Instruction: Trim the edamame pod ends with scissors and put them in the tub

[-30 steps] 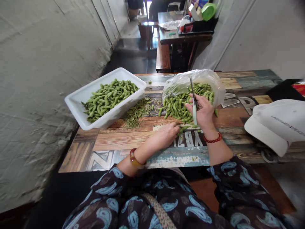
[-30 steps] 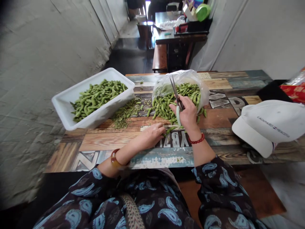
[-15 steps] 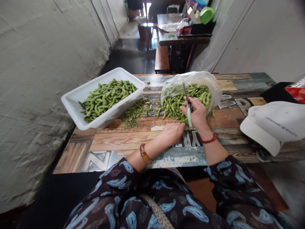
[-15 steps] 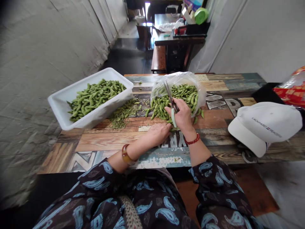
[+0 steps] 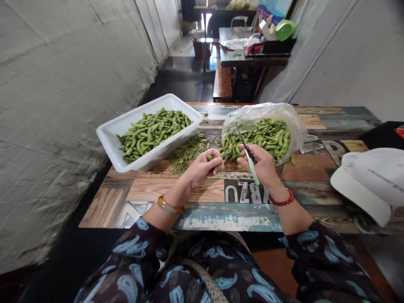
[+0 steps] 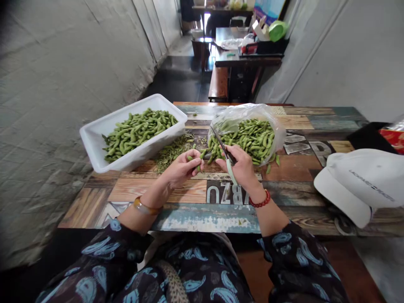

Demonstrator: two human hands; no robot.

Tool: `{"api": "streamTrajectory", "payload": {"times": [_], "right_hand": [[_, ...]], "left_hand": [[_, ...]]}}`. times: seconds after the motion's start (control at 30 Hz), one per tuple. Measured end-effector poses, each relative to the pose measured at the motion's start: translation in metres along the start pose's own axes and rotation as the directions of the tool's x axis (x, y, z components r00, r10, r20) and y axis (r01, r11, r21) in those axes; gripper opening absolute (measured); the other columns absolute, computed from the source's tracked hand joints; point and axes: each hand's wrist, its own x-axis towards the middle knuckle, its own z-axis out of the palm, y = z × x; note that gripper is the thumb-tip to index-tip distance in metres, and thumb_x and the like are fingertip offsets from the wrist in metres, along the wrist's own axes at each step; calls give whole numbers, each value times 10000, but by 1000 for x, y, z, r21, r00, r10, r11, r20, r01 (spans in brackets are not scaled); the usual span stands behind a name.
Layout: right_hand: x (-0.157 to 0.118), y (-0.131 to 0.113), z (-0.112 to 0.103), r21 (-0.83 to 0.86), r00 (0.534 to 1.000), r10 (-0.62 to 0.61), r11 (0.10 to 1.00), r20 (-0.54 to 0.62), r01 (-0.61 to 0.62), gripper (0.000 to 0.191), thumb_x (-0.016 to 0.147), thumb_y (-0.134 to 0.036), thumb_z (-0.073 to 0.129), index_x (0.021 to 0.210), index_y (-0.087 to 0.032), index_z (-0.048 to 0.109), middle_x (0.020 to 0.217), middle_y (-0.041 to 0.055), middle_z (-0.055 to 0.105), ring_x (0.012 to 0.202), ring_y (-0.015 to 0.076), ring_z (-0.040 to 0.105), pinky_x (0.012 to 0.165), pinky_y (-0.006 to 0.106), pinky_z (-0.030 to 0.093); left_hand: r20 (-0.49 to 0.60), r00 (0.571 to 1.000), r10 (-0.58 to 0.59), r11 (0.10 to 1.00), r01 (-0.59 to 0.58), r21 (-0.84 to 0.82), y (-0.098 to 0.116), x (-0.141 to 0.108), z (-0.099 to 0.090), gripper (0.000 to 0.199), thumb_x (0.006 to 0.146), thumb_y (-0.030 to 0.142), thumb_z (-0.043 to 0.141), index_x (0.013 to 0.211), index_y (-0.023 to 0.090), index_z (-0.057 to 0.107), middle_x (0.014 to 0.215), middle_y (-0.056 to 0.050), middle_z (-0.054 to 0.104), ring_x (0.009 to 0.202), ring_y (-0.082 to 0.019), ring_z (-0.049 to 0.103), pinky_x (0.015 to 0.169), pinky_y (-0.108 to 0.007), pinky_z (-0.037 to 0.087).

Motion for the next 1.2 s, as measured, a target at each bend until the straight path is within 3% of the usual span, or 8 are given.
{"api": "streamTrajectory", "payload": {"times": [0.17, 0.27, 0.5, 0.67, 0.8, 1.0, 1.1, 1.2], "right_hand": [[-4, -6, 4, 133, 989, 145, 980, 41, -149, 414, 825, -400, 733, 1190, -219, 658, 920, 30, 651, 714, 142, 606, 701, 293, 542], [-4, -14, 6, 307, 964, 258, 914, 62, -264, 409, 858, -417, 691, 1220, -236, 632, 944, 17, 620, 685, 113, 564, 639, 258, 517], [10, -42, 12, 463, 871, 254, 766, 420, -446, 455, 844, -397, 723, 1262, -259, 608, 1020, 31, 595, 870, 140, 595, 747, 250, 520], [11, -42, 31, 549, 887, 270, 707, 374, -447, 423, 862, -461, 690, 1220, -251, 611, 1030, 30, 575, 815, 129, 589, 706, 252, 519], [4, -39, 33, 514, 857, 306, 699, 414, -497, 380, 893, -465, 640, 1197, -241, 599, 1001, 26, 579, 766, 128, 602, 653, 254, 511], [2, -38, 24, 255, 886, 247, 896, 392, -363, 373, 855, -377, 697, 1185, -218, 625, 921, 18, 599, 720, 133, 577, 655, 266, 514], [1, -36, 28, 79, 939, 92, 989, 331, -124, 436, 839, -370, 721, 1231, -214, 608, 1008, 70, 631, 772, 180, 614, 732, 341, 557], [-1, -32, 32, -91, 958, -65, 991, 281, 94, 481, 834, -355, 731, 1265, -204, 580, 1081, 120, 641, 897, 245, 630, 801, 406, 568]], "left_hand": [[-15, 1000, 14, 996, -15, -89, 2, 1, -7, 455, 719, 360, 815, 1060, 137, 611, 792, -17, 682, 505, -51, 561, 434, -157, 351], [0, 999, 34, 991, -34, -133, 4, 1, -12, 432, 748, 400, 789, 1043, 126, 632, 815, -31, 684, 534, -64, 588, 458, -171, 399], [-110, 989, 103, 991, -111, -72, 3, -4, -18, 326, 740, 380, 786, 867, 124, 626, 768, -15, 671, 494, -22, 480, 457, -151, 314], [-113, 985, 129, 990, -134, -33, 8, -9, -21, 315, 759, 383, 760, 822, 140, 570, 776, -26, 696, 480, -31, 463, 465, -167, 312], [-121, 981, 155, 988, -154, 15, 14, -11, -24, 311, 784, 399, 737, 894, 130, 628, 754, -17, 683, 466, -32, 444, 451, -177, 306], [-97, 980, 174, 978, -160, 133, 17, -13, -22, 322, 831, 432, 680, 903, 119, 694, 739, -19, 667, 476, -38, 432, 455, -184, 331], [-107, 979, 175, 976, -158, 148, 17, -15, -20, 306, 824, 418, 693, 877, 117, 689, 727, -18, 661, 486, -43, 442, 451, -178, 344], [-115, 979, 166, 978, -148, 149, 17, -16, -19, 294, 802, 406, 719, 848, 118, 680, 716, -19, 658, 497, -53, 467, 444, -175, 355]]}}
